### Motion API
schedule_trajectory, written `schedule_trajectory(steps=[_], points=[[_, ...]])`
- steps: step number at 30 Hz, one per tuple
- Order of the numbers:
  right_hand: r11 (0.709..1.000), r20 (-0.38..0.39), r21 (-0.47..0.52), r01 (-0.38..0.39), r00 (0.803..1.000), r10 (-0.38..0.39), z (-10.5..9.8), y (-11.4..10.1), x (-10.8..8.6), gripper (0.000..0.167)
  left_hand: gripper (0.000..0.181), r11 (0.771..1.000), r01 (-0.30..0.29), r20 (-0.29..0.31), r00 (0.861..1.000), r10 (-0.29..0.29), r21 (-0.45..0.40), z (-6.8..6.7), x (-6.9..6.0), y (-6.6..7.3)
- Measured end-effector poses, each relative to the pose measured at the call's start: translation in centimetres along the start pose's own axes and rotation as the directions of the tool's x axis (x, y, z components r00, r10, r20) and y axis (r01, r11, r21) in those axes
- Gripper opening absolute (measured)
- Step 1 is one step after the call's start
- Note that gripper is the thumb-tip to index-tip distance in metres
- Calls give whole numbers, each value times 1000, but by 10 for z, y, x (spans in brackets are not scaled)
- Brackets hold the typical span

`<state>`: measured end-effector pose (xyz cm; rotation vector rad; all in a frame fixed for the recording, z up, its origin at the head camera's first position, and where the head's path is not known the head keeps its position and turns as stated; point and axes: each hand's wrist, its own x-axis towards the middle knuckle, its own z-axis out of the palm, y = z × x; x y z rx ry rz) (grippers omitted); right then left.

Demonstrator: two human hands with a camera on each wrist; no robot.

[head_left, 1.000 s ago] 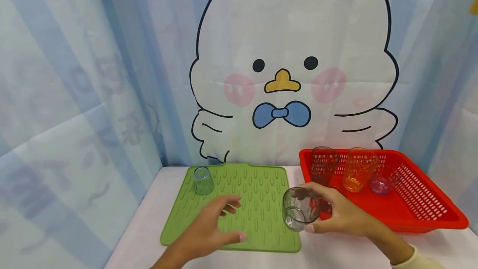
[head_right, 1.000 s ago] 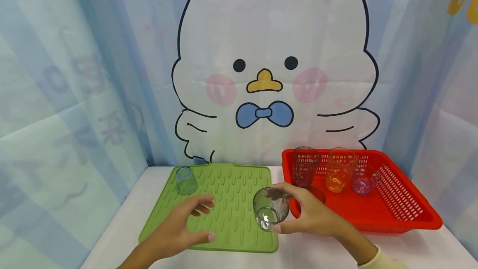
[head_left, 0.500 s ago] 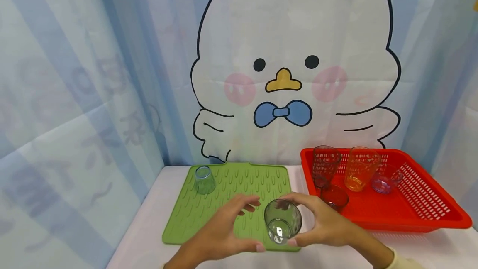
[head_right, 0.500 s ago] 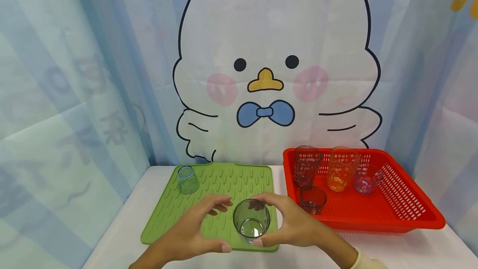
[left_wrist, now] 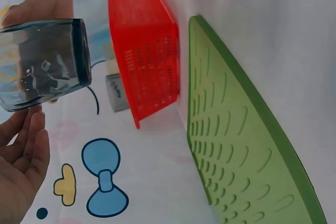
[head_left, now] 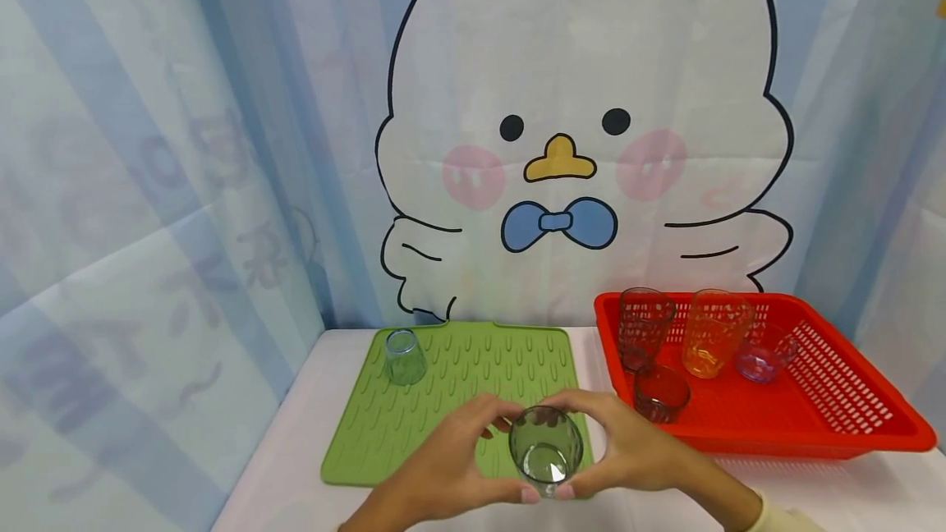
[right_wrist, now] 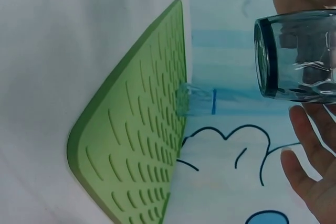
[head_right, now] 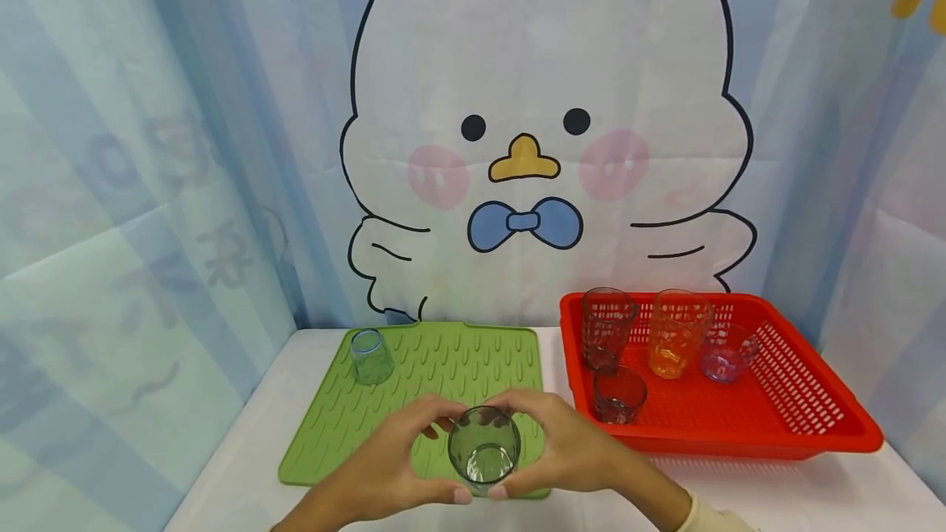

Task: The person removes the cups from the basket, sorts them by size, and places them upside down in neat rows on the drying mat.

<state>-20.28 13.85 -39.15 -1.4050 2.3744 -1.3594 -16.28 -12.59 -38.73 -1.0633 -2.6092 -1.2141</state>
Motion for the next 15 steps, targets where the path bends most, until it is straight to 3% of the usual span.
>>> schedule_trajectory(steps=[7,15], points=[[1000,14,27,9,1000,-10,3,3,1,62,69,999,45,1,999,-45,6,0,2,3],[997,38,66,-45,998,43,5,5,3,62,66,1000,17,-23,1000,-17,19,4,1,1]])
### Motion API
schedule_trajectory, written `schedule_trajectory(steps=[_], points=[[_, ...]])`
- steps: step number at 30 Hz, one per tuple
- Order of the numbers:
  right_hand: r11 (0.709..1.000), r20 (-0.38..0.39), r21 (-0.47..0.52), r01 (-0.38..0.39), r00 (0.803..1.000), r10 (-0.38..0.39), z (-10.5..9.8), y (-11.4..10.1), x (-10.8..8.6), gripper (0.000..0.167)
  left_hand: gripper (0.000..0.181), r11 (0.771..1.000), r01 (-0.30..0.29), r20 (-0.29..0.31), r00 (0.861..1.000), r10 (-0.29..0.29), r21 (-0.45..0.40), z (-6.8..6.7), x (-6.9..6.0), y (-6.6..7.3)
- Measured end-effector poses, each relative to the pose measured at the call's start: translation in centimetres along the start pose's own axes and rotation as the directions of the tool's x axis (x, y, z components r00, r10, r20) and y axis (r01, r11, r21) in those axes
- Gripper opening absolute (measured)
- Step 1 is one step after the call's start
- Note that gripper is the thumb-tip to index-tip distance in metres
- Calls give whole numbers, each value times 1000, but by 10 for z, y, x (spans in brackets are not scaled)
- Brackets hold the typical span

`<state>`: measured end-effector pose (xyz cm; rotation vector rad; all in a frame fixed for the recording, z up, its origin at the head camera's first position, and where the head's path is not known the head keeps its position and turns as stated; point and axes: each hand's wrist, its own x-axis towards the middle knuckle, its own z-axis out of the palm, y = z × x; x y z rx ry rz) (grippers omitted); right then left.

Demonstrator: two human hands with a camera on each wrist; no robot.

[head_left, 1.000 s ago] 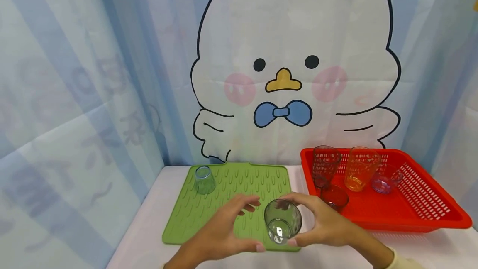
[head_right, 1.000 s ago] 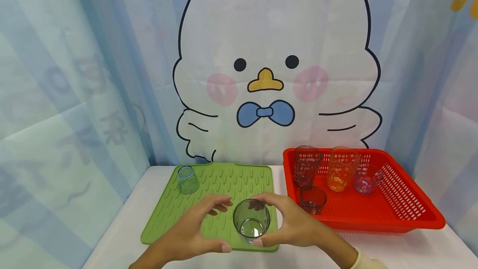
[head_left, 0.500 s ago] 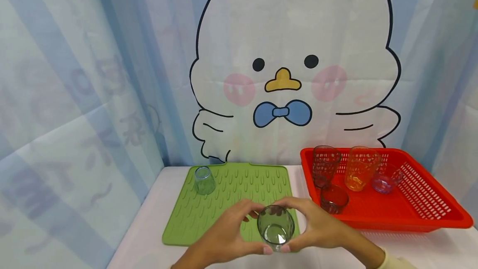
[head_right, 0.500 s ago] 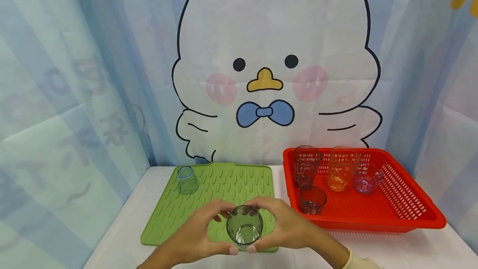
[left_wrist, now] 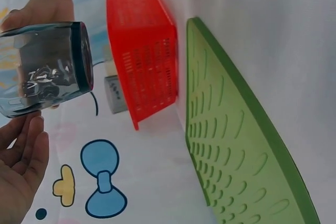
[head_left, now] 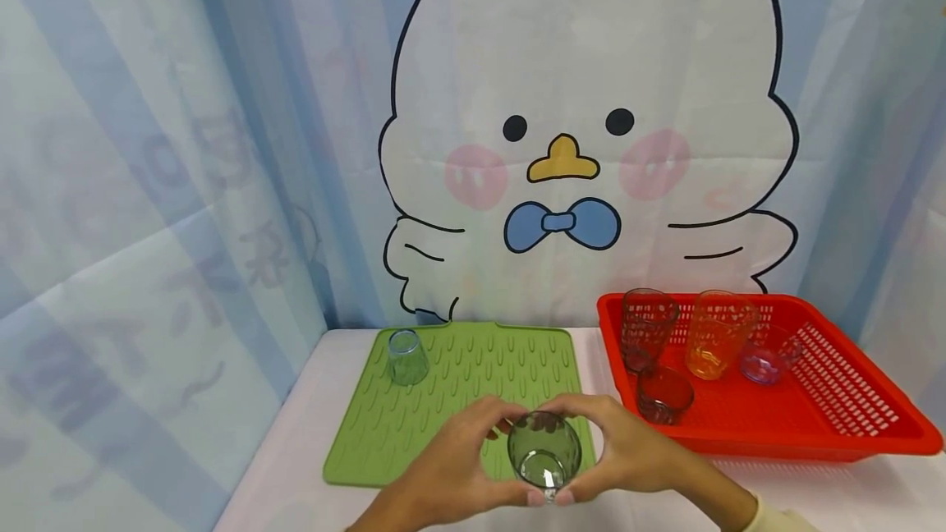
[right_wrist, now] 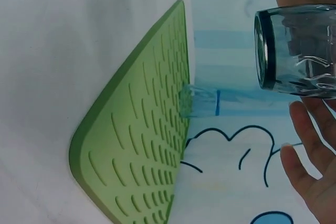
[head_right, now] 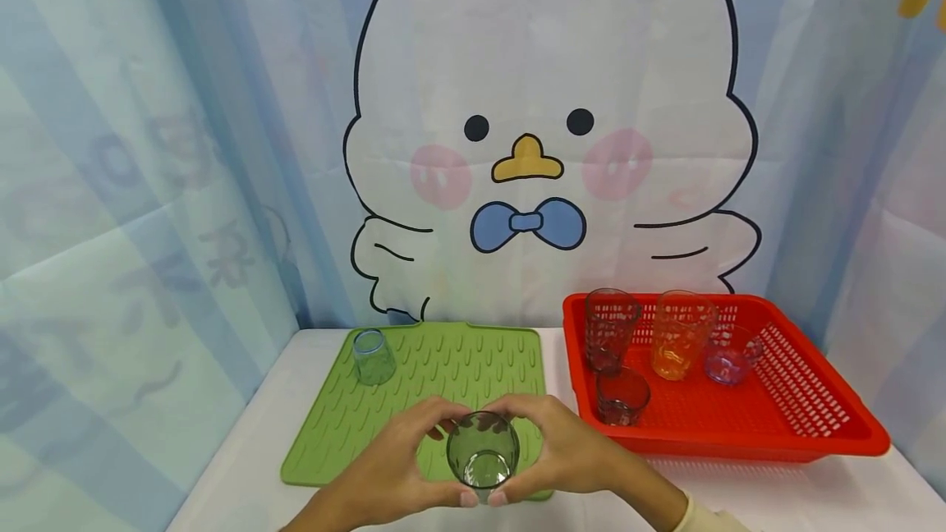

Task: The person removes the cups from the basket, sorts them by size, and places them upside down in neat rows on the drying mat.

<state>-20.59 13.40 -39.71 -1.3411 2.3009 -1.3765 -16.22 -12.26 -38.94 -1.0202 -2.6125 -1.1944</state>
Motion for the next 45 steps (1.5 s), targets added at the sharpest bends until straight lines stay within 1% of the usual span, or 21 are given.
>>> schedule_trajectory(steps=[2,5,6,9,13,19,22,28,32,38,42,45], points=[[1000,3,5,1,1000,-1,0,1,0,62,65,1000,-7,-5,1000,7,-1,1,0,-1],[999,12,5,35,999,-35,1,3,0,61,63,1000,-16,-10,1000,16,3,3,-1,-2],[999,14,13,31,999,-31,1,3,0,60,63,1000,-18,-12,1000,18,2,3,-1,-2],[998,18,14,54,998,-54,2,5,0,60,61,1000,-8,-16,1000,8,4,4,-2,-3],[998,13,22,64,998,-65,4,7,1,63,61,1000,-5,-35,999,5,5,3,-4,-2],[992,17,95,84,996,-86,7,10,5,69,60,997,-64,-92,994,66,32,-1,-5,-1],[988,31,140,72,997,-77,10,10,6,70,60,995,-86,-109,990,90,44,-3,-5,-1],[980,44,200,20,999,-29,15,11,6,75,61,994,-105,-132,985,109,38,-9,-6,3],[969,51,247,21,998,-34,19,15,8,73,61,993,-111,-150,982,114,35,-13,-5,6],[965,55,262,36,997,-52,26,23,8,75,59,994,-110,-153,982,112,25,-15,-4,7],[942,82,335,8,996,-37,33,25,9,76,60,994,-105,-149,983,107,20,-15,-4,7],[927,89,375,13,995,-49,39,26,10,76,60,995,-103,-144,984,102,4,-14,-5,8]])
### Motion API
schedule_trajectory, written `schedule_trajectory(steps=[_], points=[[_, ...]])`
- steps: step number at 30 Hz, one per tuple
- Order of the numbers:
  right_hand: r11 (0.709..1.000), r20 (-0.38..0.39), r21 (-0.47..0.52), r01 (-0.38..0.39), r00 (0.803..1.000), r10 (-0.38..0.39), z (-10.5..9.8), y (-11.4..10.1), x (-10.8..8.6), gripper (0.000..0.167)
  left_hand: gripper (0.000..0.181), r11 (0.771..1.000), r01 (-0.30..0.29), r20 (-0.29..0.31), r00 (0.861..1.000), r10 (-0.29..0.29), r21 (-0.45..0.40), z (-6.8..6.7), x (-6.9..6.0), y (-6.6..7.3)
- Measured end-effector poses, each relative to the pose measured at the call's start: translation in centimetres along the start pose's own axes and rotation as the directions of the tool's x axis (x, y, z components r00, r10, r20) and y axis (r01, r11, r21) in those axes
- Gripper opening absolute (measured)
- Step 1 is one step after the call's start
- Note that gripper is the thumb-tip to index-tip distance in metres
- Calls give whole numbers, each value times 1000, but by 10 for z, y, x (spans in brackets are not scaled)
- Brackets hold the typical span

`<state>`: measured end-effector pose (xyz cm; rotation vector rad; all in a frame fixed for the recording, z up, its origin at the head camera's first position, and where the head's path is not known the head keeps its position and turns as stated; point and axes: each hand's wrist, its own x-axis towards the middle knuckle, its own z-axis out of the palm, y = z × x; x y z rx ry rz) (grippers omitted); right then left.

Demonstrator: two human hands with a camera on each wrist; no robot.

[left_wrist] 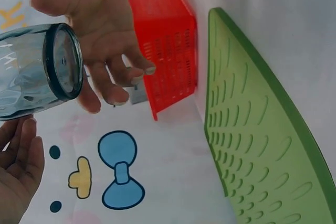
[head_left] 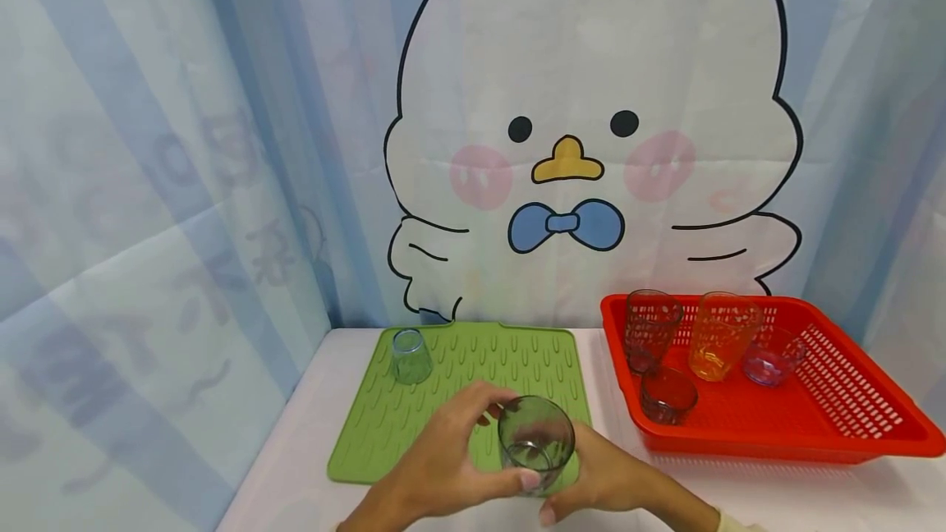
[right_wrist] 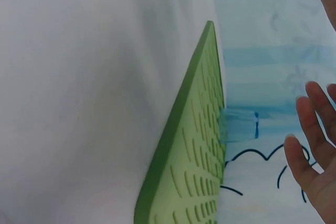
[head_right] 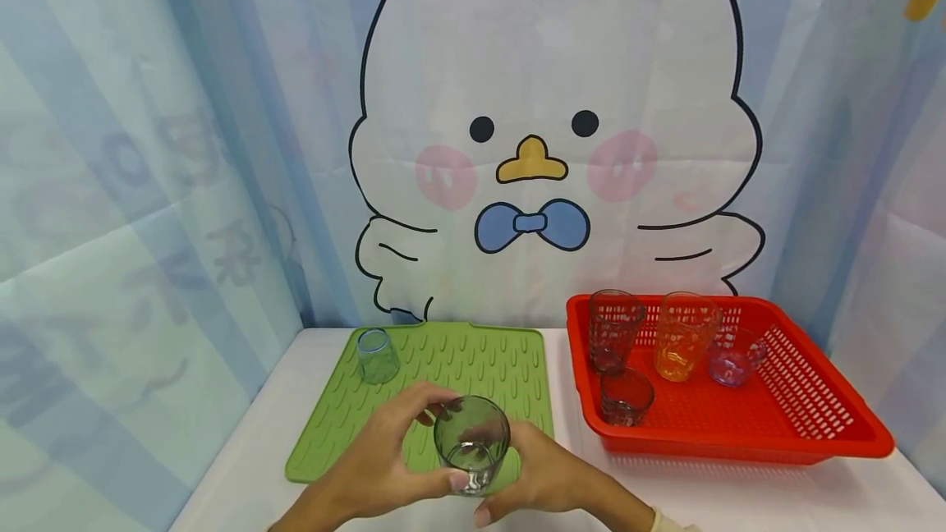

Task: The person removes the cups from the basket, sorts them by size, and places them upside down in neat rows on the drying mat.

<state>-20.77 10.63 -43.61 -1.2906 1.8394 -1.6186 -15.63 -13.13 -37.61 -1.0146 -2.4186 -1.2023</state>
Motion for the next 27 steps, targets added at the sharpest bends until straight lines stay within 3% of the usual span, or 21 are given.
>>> schedule_trajectory(steps=[7,13,21,27], points=[[997,4,16,74,997,-75,8,6,3,67,60,1000,-21,33,999,21,-16,3,-2,-2],[1000,-14,23,3,1000,-3,8,6,-1,72,65,1000,-23,60,998,23,-7,6,-4,-6],[989,-73,-139,-43,997,33,7,8,-8,55,92,999,-10,97,995,5,53,10,-8,-5],[967,-119,-250,-40,993,11,1,8,-13,52,95,997,1,98,995,-9,78,10,-8,-6]])
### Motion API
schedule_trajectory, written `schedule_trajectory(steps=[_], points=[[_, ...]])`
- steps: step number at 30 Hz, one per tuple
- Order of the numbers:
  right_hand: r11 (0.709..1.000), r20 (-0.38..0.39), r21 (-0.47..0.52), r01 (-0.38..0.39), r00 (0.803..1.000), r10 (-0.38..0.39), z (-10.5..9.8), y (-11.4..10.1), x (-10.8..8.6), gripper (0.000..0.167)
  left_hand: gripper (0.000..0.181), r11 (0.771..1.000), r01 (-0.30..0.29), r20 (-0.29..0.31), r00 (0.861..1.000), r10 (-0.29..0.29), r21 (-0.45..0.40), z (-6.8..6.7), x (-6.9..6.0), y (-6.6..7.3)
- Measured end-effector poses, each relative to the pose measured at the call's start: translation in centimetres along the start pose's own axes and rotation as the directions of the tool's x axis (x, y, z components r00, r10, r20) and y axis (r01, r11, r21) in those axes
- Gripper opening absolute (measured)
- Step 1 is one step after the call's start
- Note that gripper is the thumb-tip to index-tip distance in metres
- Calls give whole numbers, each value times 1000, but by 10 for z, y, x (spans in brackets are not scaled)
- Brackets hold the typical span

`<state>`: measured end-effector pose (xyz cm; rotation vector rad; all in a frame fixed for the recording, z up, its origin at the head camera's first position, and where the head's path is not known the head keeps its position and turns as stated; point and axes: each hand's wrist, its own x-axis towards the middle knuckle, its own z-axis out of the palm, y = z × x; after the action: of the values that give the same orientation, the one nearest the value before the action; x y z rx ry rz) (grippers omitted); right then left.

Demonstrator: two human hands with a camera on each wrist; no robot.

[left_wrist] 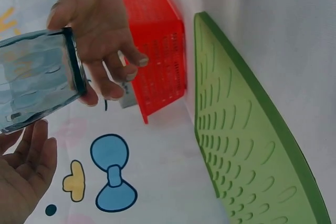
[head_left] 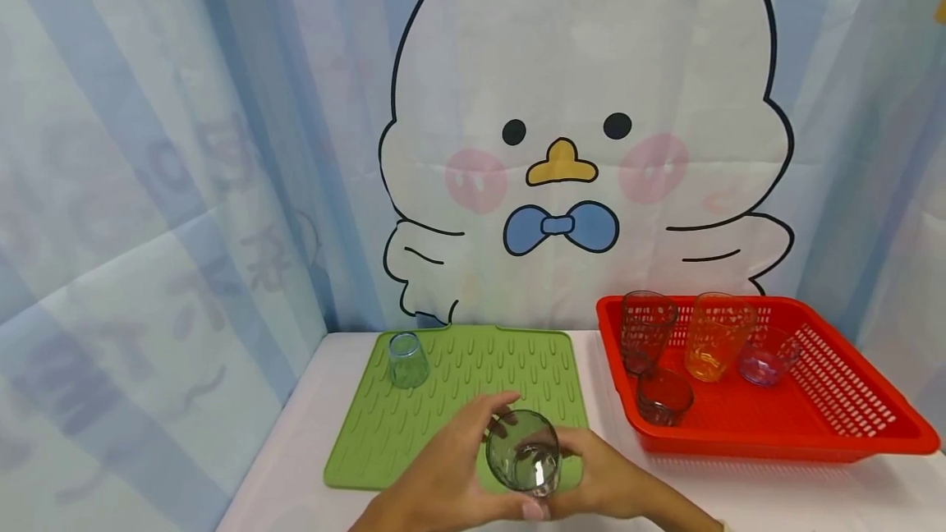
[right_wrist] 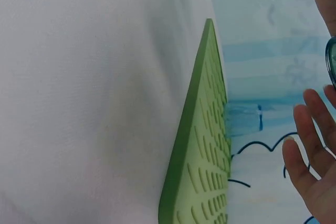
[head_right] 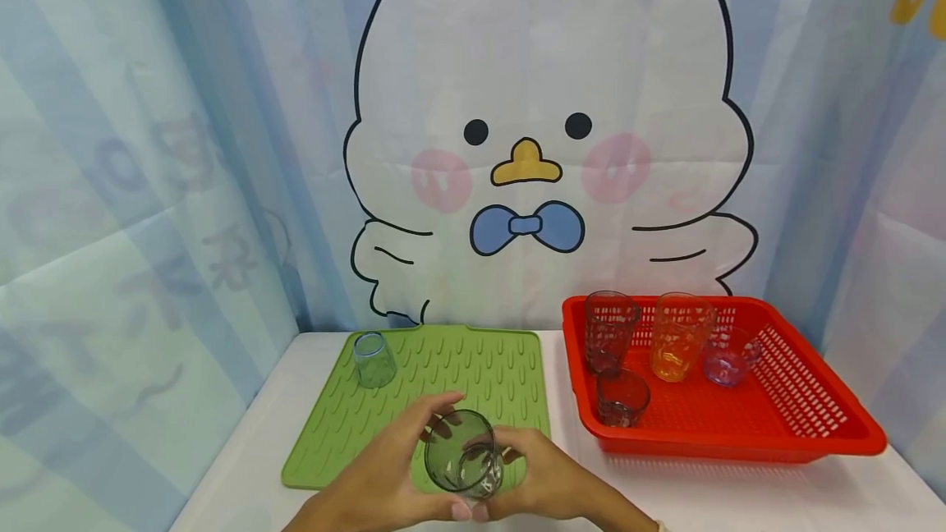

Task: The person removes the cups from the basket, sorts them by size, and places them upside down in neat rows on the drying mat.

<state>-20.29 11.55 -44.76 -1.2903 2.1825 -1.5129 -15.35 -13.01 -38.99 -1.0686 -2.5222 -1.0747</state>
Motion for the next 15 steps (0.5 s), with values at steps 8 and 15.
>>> schedule_trajectory(steps=[8,15], points=[[999,-20,-16,28,999,-28,-10,-1,-2,44,84,999,-20,-4,1000,20,30,-1,-2,-3],[1000,-52,5,-13,999,13,-16,-4,-4,51,81,999,52,22,998,-52,-14,0,-4,-5]])
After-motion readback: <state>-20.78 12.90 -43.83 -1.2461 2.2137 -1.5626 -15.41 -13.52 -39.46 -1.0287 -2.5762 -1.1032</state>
